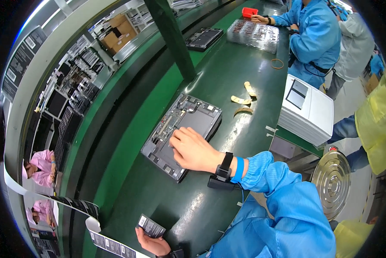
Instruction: Assembling internal components, applying adhesive labels, and installing a battery into a tablet chassis on a factory assembly line.
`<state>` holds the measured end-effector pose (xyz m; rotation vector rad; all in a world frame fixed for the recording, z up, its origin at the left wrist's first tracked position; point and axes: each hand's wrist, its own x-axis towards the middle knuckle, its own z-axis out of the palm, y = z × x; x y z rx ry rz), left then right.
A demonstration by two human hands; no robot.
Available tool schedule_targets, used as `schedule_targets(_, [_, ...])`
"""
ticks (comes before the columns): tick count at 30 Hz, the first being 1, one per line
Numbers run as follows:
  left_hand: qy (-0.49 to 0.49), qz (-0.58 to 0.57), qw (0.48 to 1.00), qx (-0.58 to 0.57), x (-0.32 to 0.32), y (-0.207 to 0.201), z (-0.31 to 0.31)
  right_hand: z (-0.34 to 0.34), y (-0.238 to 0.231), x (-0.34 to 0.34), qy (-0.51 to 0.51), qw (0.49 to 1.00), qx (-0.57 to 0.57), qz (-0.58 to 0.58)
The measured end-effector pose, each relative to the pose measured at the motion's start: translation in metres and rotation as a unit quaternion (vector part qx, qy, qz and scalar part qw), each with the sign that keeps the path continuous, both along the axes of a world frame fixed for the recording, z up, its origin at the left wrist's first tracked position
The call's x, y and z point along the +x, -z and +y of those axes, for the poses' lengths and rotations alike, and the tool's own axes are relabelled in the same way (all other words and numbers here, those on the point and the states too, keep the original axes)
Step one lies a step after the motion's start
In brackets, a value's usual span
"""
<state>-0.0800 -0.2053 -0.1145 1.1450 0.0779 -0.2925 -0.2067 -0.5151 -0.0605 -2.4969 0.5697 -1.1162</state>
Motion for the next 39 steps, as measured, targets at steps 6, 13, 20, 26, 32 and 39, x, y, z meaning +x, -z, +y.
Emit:
schedule_targets(6, [0.014,0.011,1.000,-0.001,0.001,0.001,-0.003,-0.001,0.003,-0.004,0.002,1.000,-0.002,0.006])
schedule_targets(13, [0.037,-0.208,0.957,0.198,0.014,0.022,0.018,-0.002,0.010,0.002,0.008,1.000,-0.012,0.005])
schedule_targets(20, [0.047,-0.081,0.995,0.048,0.010,0.003,0.002,-0.003,0.010,-0.004,0.009,1.000,0.001,0.008])
schedule_targets(26, [0.054,-0.070,0.995,0.043,0.005,-0.007,-0.003,-0.003,0.013,-0.003,0.017,1.000,-0.012,0.006])
schedule_targets(32, [0.049,-0.030,0.998,0.033,0.006,-0.006,0.001,-0.002,0.009,-0.003,0.004,1.000,-0.008,0.000])
schedule_targets(39, [0.056,-0.002,0.997,0.053,0.006,-0.006,0.008,0.001,0.008,-0.003,-0.006,1.000,0.002,-0.012])
